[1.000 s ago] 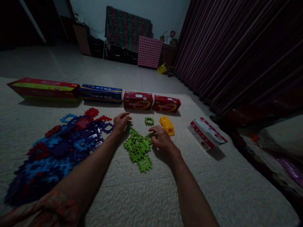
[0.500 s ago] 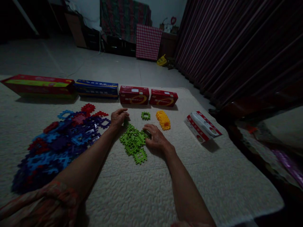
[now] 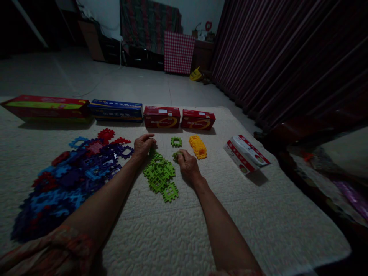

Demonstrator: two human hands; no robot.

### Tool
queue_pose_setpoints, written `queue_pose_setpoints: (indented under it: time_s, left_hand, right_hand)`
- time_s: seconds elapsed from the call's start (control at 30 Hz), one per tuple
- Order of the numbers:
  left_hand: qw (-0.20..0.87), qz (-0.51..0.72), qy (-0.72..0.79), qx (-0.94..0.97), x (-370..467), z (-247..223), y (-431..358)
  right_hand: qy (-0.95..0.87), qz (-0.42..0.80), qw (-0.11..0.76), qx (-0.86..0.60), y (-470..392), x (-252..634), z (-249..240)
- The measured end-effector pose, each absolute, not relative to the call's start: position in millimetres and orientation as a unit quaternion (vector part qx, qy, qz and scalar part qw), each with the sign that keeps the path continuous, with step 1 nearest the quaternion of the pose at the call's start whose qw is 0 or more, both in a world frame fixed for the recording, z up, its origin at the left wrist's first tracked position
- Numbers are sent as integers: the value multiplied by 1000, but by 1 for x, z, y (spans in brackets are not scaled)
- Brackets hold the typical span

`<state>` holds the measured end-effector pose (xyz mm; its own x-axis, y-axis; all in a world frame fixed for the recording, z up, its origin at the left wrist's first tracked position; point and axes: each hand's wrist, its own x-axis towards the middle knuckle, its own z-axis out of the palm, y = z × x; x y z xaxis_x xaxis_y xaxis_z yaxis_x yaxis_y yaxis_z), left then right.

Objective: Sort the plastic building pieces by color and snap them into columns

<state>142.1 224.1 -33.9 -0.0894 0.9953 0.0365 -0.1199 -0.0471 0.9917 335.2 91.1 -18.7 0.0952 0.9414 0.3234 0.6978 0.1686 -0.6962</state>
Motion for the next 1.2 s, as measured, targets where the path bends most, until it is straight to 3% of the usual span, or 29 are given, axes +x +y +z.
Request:
queue_pose_setpoints:
  time_s: [0.13, 0.43, 0.8, 1.2]
  left_hand:
    - [490, 563, 478, 463, 141, -34, 224]
    - [523, 548, 473, 450, 143, -26, 218]
    - [508, 555, 468, 463, 142, -33, 223]
    - [494, 556, 482, 463, 143, -31, 221]
  right_hand:
    - [-610, 188, 417, -648, 97, 338, -21]
    - [-673, 33, 353, -650, 97, 333, -19]
    - [-768, 58, 239, -591, 90, 342, -12]
    - [-757, 128, 226, -600, 81, 347, 13]
